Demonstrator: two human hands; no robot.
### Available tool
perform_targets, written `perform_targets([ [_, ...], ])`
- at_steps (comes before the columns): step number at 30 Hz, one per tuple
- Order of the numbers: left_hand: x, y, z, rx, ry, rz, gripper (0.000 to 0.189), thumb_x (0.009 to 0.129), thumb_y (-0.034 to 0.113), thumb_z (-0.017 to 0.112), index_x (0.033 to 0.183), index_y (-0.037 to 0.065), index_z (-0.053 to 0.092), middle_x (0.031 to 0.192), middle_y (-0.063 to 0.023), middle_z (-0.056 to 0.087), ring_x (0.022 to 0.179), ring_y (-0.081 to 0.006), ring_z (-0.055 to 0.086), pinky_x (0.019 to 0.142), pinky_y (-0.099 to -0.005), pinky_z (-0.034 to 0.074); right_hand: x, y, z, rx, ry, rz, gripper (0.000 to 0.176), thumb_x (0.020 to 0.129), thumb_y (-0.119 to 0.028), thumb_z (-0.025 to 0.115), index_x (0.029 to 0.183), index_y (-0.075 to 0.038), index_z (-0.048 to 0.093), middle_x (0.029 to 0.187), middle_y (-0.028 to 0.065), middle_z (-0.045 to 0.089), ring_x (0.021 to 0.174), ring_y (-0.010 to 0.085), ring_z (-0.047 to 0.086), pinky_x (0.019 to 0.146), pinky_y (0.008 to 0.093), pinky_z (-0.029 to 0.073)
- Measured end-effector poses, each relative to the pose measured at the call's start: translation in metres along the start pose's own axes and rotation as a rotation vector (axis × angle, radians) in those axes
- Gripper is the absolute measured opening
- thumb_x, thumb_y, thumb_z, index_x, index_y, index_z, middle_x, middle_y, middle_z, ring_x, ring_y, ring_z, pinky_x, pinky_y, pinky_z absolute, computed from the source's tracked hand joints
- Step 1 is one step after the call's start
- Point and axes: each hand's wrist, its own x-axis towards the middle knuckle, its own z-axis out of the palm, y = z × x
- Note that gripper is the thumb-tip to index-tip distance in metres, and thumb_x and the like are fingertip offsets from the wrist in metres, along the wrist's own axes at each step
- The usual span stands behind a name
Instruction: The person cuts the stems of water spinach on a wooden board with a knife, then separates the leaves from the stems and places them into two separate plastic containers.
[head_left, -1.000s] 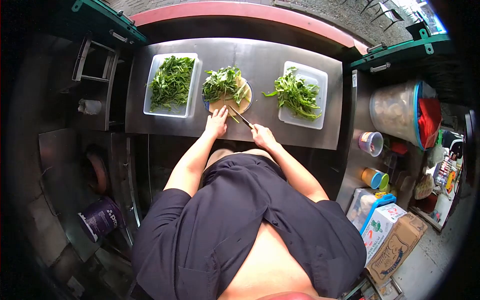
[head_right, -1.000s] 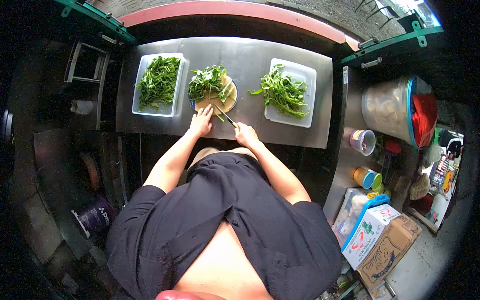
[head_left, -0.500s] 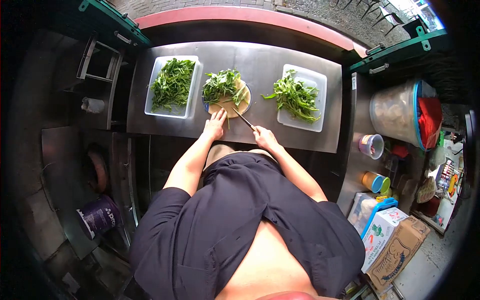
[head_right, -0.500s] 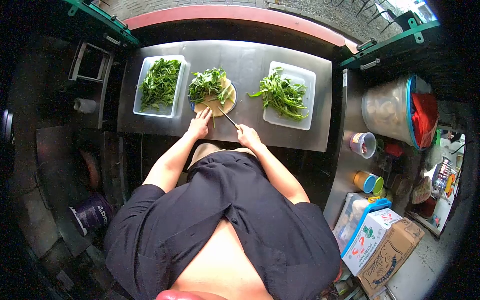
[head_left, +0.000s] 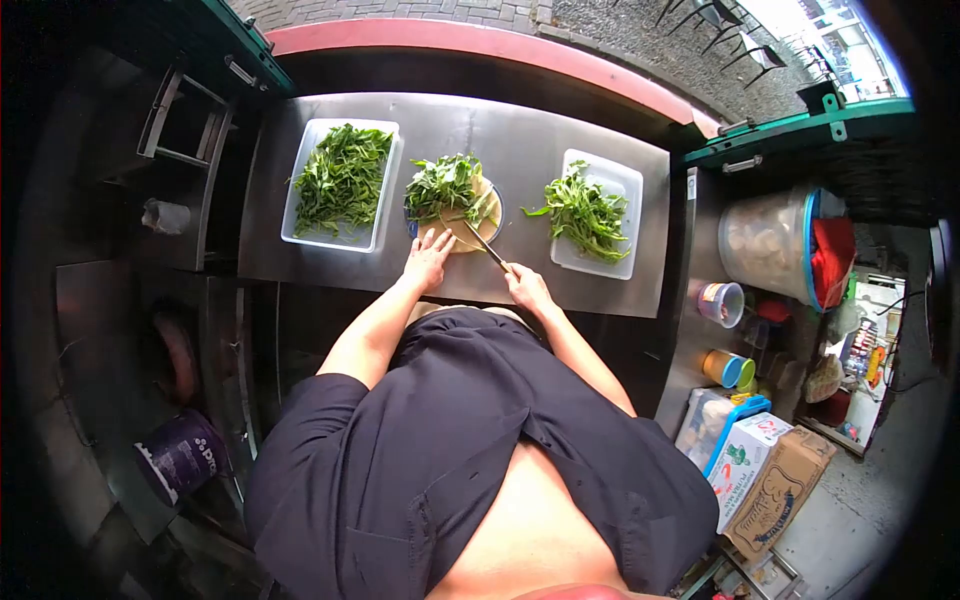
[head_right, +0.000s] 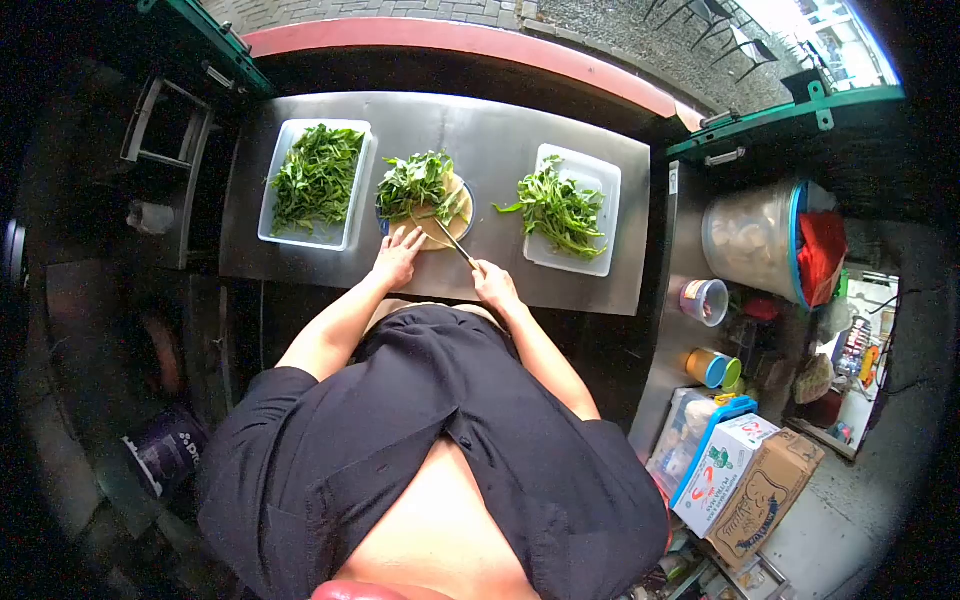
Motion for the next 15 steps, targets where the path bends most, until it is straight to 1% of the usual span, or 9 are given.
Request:
perform_targets([
  [3,0.002,-0.007,0.002,-0.034,0.045,0.032,0.088,0.085,0.008,0.064,0.163,0.019,0.025,0.170,0.0019,0.020,0.156,-0.0305,0.019,0.124,-0.0537,0.021,0.004,-0.010,0.009,-0.019,0.007,0.008,0.038,0.099,-0.027,0.059,0.135,-0.015,0.064,0.117,0.0189,0.071,0.112,0.0362,0.067,0.097,0.0430,0.051],
  [4,0.001,-0.010,0.005,-0.003,0.081,0.054,0.088,0.084,0.012,0.063,0.163,0.016,0.024,0.170,-0.0003,0.022,0.155,-0.0312,0.021,0.121,-0.0502,0.026,0.005,-0.012,0.013,-0.036,0.013,-0.005,0.038,0.099,-0.027,0.059,0.135,-0.015,0.064,0.119,0.0184,0.071,0.114,0.0357,0.067,0.098,0.0424,0.051],
  [5,0.001,-0.013,0.007,-0.014,0.081,0.063,0.088,0.084,0.012,0.063,0.163,0.016,0.024,0.170,-0.0003,0.022,0.155,-0.0312,0.021,0.121,-0.0502,0.026,0.005,-0.014,0.016,-0.046,0.016,0.005,0.038,0.099,-0.027,0.059,0.135,-0.015,0.064,0.119,0.0184,0.071,0.114,0.0357,0.067,0.098,0.0424,0.051],
  [7,0.001,-0.022,0.009,-0.069,0.063,0.080,0.088,0.084,0.012,0.064,0.162,0.015,0.025,0.169,-0.0005,0.023,0.155,-0.0311,0.022,0.120,-0.0503,0.027,0.007,-0.025,0.018,-0.036,0.026,0.101,0.039,0.099,-0.027,0.059,0.135,-0.015,0.064,0.122,0.0179,0.070,0.117,0.0350,0.066,0.100,0.0420,0.050],
  [8,0.001,-0.027,0.015,-0.086,0.090,0.096,0.089,0.084,0.013,0.068,0.162,0.016,0.025,0.169,0.0009,0.023,0.154,-0.0298,0.024,0.120,-0.0519,0.028,0.007,-0.030,0.017,-0.051,0.036,0.119,0.039,0.099,-0.028,0.059,0.135,-0.015,0.064,0.123,0.0172,0.070,0.118,0.0346,0.066,0.101,0.0417,0.050],
  [11,-0.002,-0.037,0.002,-0.113,0.048,0.147,0.090,0.084,0.014,0.068,0.162,0.015,0.025,0.169,-0.0001,0.024,0.154,-0.0300,0.024,0.120,-0.0522,0.027,0.007,-0.032,0.022,-0.026,0.087,0.141,0.039,0.099,-0.028,0.059,0.136,-0.015,0.063,0.124,0.0170,0.070,0.119,0.0339,0.066,0.101,0.0411,0.050],
  [15,0.005,-0.050,0.007,-0.096,0.053,0.213,0.089,0.084,0.013,0.069,0.162,0.013,0.026,0.168,-0.0004,0.024,0.154,-0.0301,0.023,0.121,-0.0526,0.027,0.001,-0.045,0.028,0.000,0.095,0.196,0.039,0.100,-0.027,0.059,0.137,-0.015,0.063,0.124,0.0166,0.070,0.119,0.0312,0.066,0.102,0.0396,0.050],
])
